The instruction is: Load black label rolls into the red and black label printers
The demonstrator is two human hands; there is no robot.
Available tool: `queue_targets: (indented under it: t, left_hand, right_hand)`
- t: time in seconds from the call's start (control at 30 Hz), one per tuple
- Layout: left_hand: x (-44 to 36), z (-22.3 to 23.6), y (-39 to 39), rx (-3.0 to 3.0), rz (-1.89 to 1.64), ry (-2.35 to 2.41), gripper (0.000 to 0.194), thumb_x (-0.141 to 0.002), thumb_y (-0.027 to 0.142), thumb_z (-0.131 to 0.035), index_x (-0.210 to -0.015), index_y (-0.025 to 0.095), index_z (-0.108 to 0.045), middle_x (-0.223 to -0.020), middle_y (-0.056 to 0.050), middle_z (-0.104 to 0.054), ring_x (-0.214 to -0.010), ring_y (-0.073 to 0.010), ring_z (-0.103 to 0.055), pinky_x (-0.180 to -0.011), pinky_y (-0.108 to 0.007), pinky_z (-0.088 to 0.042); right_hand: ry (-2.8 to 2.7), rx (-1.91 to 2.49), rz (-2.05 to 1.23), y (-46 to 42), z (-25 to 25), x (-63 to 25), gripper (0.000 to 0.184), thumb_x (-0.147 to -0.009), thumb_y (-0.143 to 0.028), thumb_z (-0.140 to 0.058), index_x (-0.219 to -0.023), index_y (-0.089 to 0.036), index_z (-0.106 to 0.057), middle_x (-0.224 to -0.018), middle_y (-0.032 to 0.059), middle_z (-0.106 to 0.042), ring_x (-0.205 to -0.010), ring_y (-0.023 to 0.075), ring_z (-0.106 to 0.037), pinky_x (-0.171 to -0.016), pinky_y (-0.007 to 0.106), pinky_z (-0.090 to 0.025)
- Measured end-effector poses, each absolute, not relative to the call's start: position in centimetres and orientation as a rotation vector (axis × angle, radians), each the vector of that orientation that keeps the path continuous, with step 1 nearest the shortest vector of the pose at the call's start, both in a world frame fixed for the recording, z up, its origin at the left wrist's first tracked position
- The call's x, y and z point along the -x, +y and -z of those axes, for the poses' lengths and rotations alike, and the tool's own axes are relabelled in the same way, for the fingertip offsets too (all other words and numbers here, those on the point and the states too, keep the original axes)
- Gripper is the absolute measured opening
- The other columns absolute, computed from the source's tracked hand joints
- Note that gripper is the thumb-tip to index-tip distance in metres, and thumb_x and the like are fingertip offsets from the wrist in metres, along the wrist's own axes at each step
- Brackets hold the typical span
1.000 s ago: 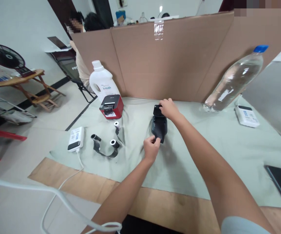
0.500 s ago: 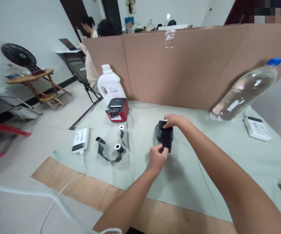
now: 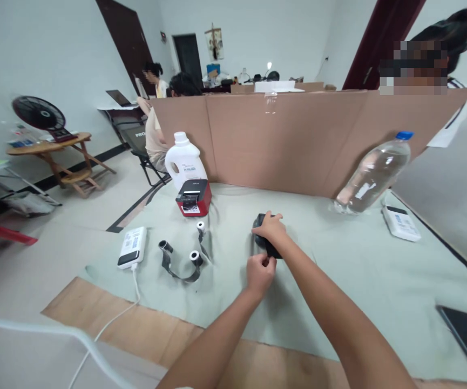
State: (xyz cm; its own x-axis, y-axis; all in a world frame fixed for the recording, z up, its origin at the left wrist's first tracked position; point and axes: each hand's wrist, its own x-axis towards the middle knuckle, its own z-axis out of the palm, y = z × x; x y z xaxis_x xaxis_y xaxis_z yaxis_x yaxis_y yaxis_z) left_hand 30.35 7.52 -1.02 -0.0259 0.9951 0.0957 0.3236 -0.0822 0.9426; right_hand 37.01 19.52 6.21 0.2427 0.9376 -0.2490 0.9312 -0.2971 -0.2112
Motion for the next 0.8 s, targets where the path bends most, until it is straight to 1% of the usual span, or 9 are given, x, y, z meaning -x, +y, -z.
queue_targets:
  t: [0.07, 0.17, 0.33, 0.4, 0.47, 0.53, 0.63, 0.7, 0.8]
  left_hand:
    - [-30.3, 1.0, 7.3, -1.56, -1.116, 1.42, 0.036, -0.082, 0.024, -0.06, -0.05, 0.022, -0.043, -0.051, 0.0, -0.048, -0.053, -0.0154, -0.04, -0.058, -0.032, -0.023]
    - [-30.3, 1.1, 7.0, -1.632, -1.096, 1.387, 0.039, -0.082, 0.028, -0.058, -0.049, 0.022, -0.037, -0.049, 0.002, -0.04, -0.052, -0.0146, -0.034, -0.058, -0.032, -0.02]
    - [-30.2, 1.2, 7.0, -1.666, -1.034, 1.36, 0.043, -0.087, 0.036, -0.053, -0.052, 0.021, -0.033, -0.051, 0.004, -0.033, -0.052, -0.0129, -0.029, -0.058, -0.031, -0.019]
    - [-30.3, 1.0, 7.0, -1.685, -0.998, 1.369, 0.043, -0.088, 0.036, -0.051, -0.053, 0.02, -0.034, -0.051, 0.004, -0.034, -0.053, -0.0124, -0.03, -0.058, -0.03, -0.019]
    - [-30.4, 0.8, 6.9, -1.706, -0.958, 1.388, 0.041, -0.089, 0.036, -0.051, -0.053, 0.02, -0.037, -0.052, 0.004, -0.037, -0.054, -0.0121, -0.032, -0.058, -0.029, -0.02]
    - [-30.5, 0.6, 6.9, -1.722, -0.916, 1.418, 0.04, -0.09, 0.036, -0.051, -0.054, 0.02, -0.042, -0.053, 0.003, -0.04, -0.054, -0.012, -0.035, -0.058, -0.028, -0.021]
    - [-30.6, 0.4, 6.8, -1.724, -0.882, 1.454, 0.037, -0.089, 0.035, -0.053, -0.055, 0.02, -0.049, -0.053, 0.003, -0.045, -0.055, -0.012, -0.038, -0.058, -0.028, -0.022]
    - [-30.6, 0.3, 6.9, -1.71, -0.879, 1.459, 0.035, -0.089, 0.034, -0.054, -0.057, 0.02, -0.054, -0.053, 0.003, -0.047, -0.054, -0.012, -0.039, -0.057, -0.028, -0.023]
    - [-30.6, 0.2, 7.0, -1.691, -0.883, 1.453, 0.032, -0.089, 0.033, -0.055, -0.059, 0.02, -0.059, -0.054, 0.003, -0.052, -0.055, -0.012, -0.042, -0.057, -0.027, -0.024]
  right_hand:
    - [-1.827, 2.412, -0.389, 18.8, -5.5, -36.8, 0.092, -0.073, -0.056, -0.077, -0.146, -0.014, -0.039, -0.144, 0.0276, -0.038, -0.106, 0.04, -0.072, -0.087, 0.046, -0.056]
    - [-1.78, 2.372, -0.35, 18.4, -5.7, -39.3, 0.087, -0.072, -0.055, -0.077, -0.142, -0.017, -0.042, -0.139, 0.022, -0.043, -0.103, 0.0383, -0.072, -0.085, 0.044, -0.055]
    - [-1.586, 2.45, -0.244, 18.0, -7.5, -50.2, 0.07, -0.083, -0.057, -0.07, -0.139, -0.019, -0.05, -0.132, 0.0192, -0.053, -0.109, 0.0325, -0.067, -0.087, 0.038, -0.051]
    - [-1.5, 2.512, -0.159, 17.4, -8.0, -54.8, 0.072, -0.087, -0.057, -0.068, -0.145, -0.019, -0.048, -0.136, 0.0219, -0.051, -0.113, 0.0344, -0.064, -0.089, 0.04, -0.05]
    - [-1.413, 2.587, -0.092, 16.7, -7.9, -58.5, 0.08, -0.089, -0.057, -0.066, -0.154, -0.019, -0.04, -0.143, 0.0263, -0.046, -0.116, 0.0387, -0.061, -0.091, 0.045, -0.048]
    - [-1.36, 2.653, -0.046, 16.2, -7.2, -61.0, 0.086, -0.091, -0.058, -0.064, -0.16, -0.019, -0.031, -0.147, 0.0298, -0.042, -0.121, 0.0439, -0.058, -0.093, 0.05, -0.046]
    - [-1.395, 2.692, -0.029, 15.7, -5.1, -62.6, 0.088, -0.096, -0.058, -0.056, -0.165, -0.015, -0.023, -0.15, 0.0329, -0.038, -0.129, 0.0495, -0.052, -0.096, 0.054, -0.043]
    - [-1.424, 2.673, 0.035, 15.5, -3.5, -62.9, 0.088, -0.098, -0.059, -0.048, -0.166, -0.011, -0.018, -0.15, 0.0345, -0.037, -0.132, 0.0499, -0.049, -0.096, 0.055, -0.042]
    - [-1.399, 2.637, 0.134, 15.6, -1.7, -63.6, 0.09, -0.099, -0.064, -0.04, -0.167, -0.01, -0.015, -0.149, 0.0365, -0.038, -0.136, 0.0473, -0.046, -0.095, 0.056, -0.042]
